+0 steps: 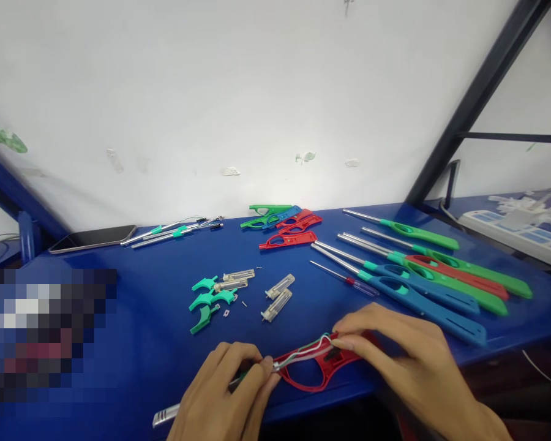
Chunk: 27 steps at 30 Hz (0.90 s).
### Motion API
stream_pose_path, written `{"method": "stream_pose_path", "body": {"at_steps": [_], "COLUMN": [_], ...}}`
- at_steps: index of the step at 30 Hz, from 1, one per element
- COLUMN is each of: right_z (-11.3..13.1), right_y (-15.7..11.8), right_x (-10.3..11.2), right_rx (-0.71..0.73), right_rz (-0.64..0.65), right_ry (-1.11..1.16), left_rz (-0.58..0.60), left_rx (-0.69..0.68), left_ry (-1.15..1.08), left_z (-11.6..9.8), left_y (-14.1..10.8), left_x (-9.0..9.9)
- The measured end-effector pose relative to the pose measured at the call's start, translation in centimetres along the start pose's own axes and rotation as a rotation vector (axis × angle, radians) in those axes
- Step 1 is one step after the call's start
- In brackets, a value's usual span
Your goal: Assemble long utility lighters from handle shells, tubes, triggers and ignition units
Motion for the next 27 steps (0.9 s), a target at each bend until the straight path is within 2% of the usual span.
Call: {"method": "stream_pose_path", "body": {"at_steps": [7,12,21,27], "right_z": [0.13,0.62,0.0,-0.26], "right_y": [0.08,0.04,0.07,0.07], "right_x": [0.11,0.58,0.0,0.18], "right_rx": [-0.019,0.014,-0.095,-0.172], "right_rz": [-0.013,-0.032,0.071,0.196], "right_ry": [-0.046,-0.091,0.07,0.105], "left_rz": [0.062,0.051,0.073,0.021], "left_rx": [0.008,-0.007,-0.026,-0.013], "left_ry": [-0.016,-0.019,0.08,0.11], "left_z": [0.44,0.4,0.37,0.08], "left_y": [-0.74,-0.78,-0.87,-0.78], "left_x": [-0.07,-0.13,-0.48,-0.45]}}
Point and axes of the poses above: each hand's wrist, its own y-axis towards the middle knuckle, its own x-axis out of the back of the hand, z = x × y, the point moved 2 cm from there along y, towards the middle knuckle, and after that the axes turned 8 degrees about -x, right-handed, at the moved point
